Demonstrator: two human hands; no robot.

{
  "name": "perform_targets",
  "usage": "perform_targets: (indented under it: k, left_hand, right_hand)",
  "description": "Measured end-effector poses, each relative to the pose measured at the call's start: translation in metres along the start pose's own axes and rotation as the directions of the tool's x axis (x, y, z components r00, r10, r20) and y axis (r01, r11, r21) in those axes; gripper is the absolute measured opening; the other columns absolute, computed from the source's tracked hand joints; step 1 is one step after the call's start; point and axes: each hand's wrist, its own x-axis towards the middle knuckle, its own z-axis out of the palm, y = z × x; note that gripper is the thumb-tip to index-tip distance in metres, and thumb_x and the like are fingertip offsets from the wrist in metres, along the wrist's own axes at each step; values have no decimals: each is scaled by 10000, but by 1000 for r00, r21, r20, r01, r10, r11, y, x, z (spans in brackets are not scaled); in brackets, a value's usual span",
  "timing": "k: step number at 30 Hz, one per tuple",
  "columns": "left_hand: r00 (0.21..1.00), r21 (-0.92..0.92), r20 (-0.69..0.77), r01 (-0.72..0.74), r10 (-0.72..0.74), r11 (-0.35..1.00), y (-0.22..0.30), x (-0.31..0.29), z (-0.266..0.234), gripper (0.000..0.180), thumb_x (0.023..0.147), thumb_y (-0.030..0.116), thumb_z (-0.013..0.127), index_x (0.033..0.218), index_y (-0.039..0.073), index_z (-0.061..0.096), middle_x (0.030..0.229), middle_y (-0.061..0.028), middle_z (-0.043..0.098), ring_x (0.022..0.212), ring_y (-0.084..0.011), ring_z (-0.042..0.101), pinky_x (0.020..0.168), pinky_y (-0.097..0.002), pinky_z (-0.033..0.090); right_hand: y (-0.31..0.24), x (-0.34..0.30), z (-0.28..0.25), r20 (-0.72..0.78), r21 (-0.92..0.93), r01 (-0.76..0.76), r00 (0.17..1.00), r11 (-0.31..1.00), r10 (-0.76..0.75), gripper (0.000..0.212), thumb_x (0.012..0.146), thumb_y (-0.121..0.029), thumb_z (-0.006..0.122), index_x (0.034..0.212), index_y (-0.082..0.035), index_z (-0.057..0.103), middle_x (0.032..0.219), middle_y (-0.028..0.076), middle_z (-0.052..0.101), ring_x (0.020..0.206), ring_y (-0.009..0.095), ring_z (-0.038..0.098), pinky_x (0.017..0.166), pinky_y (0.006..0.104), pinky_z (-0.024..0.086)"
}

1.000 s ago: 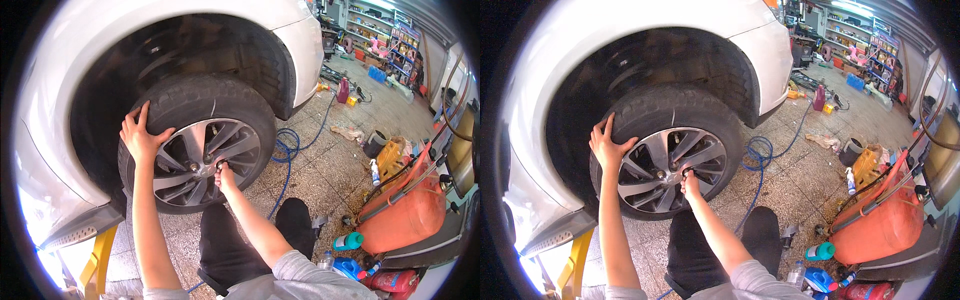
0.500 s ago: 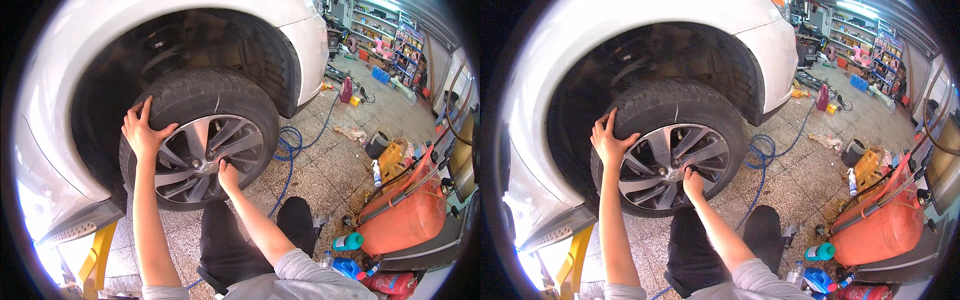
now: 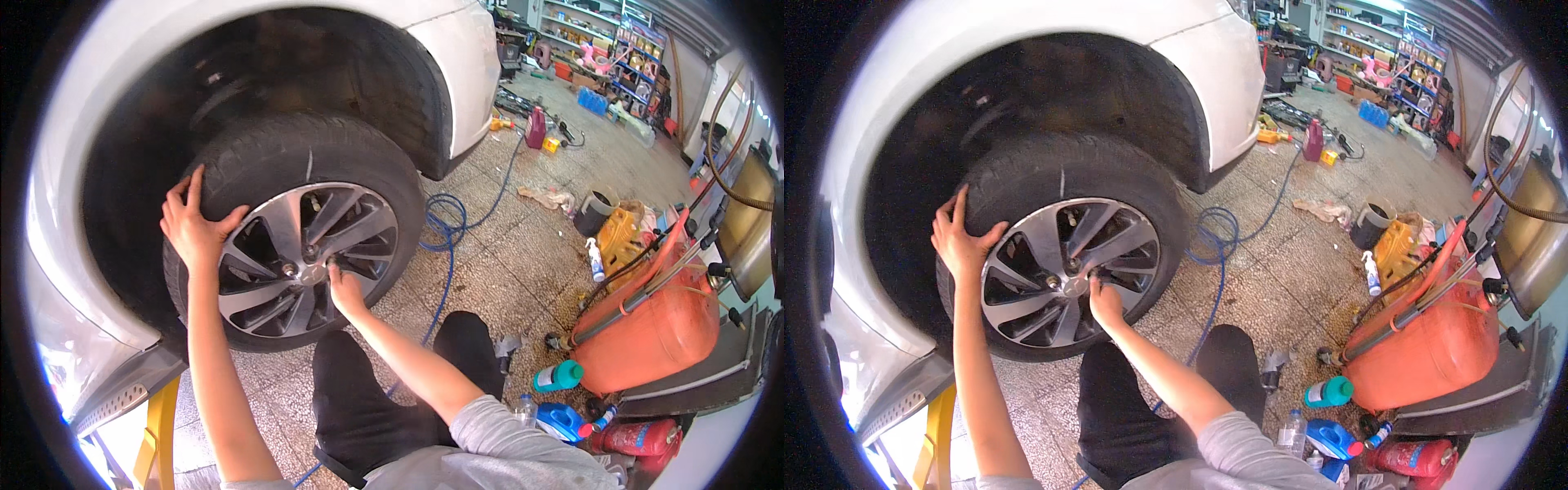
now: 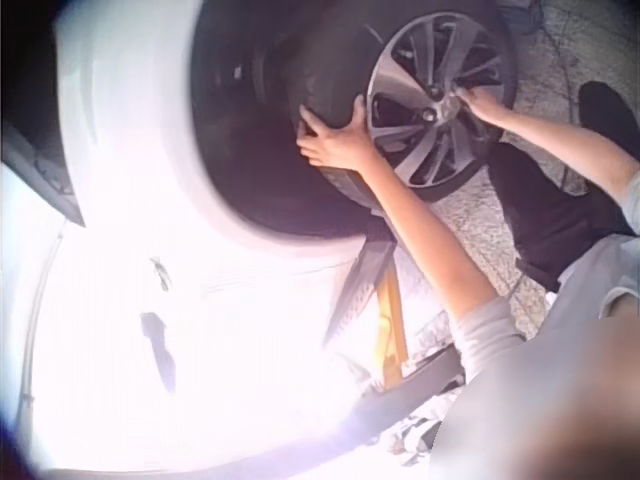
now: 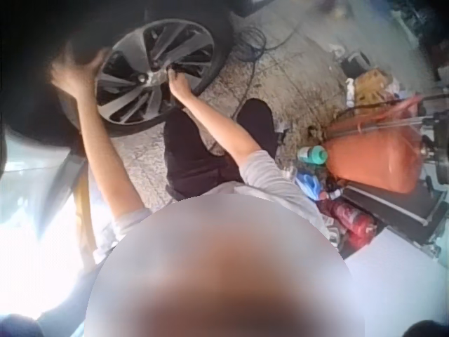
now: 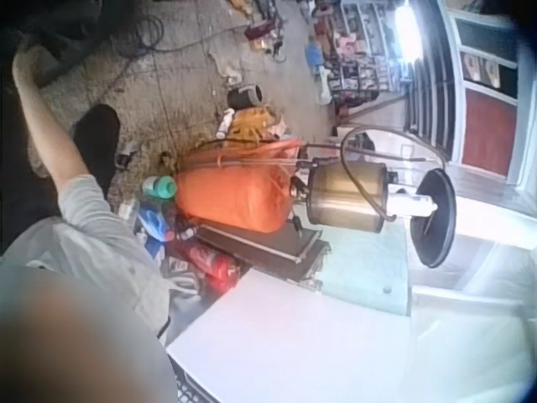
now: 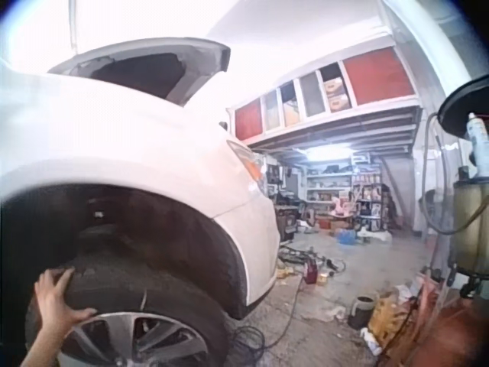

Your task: The person mounts a tire onto a car wheel hub, hand-tightens the lug nuts, and then uses an impact wrench to fully tighten them.

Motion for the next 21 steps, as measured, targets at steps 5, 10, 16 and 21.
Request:
perform_targets:
  k: [5, 10, 16, 21]
  left_hand:
    - [999, 49, -17, -43, 44, 998, -9, -2, 9, 918, 585, 524, 879, 1417, 286, 575, 1254, -69, 602, 1131, -316, 591, 934, -484, 465]
    - [991, 109, -78, -96, 105, 989, -16, -6, 20, 887, 636, 542, 856, 1429, 268, 567, 1302, -48, 606, 1171, -298, 597, 954, -474, 472]
    - [940, -11, -232, -261, 252, 965, 4, -28, 20, 714, 813, 368, 805, 1441, 153, 541, 1375, -147, 582, 1281, -363, 544, 1056, -500, 421]
    - [844, -677, 183, -263, 503, 688, 117, -206, 67, 400, 716, 44, 702, 1114, 55, 668, 1118, -119, 677, 1062, -323, 628, 948, -493, 472]
  right_hand:
    - [62, -28, -57, 337, 148, -166, 935, 975, 108, 553, 1003, -522, 566, 784, -21, 646, 618, 37, 620, 558, 127, 606, 521, 310, 459]
    - [127, -24, -138, 256, -17, -280, 927, 960, 275, 480, 989, -462, 623, 793, -25, 657, 679, 44, 661, 567, 118, 609, 509, 287, 463]
    - [140, -40, -189, 250, 191, -501, 856, 844, 452, 329, 979, -332, 673, 922, -8, 686, 775, 54, 682, 598, 103, 575, 502, 278, 424]
    - [117, -53, -210, 44, 399, -486, 857, 778, 513, 355, 979, -376, 658, 986, -22, 674, 867, 51, 702, 685, 96, 590, 575, 260, 463]
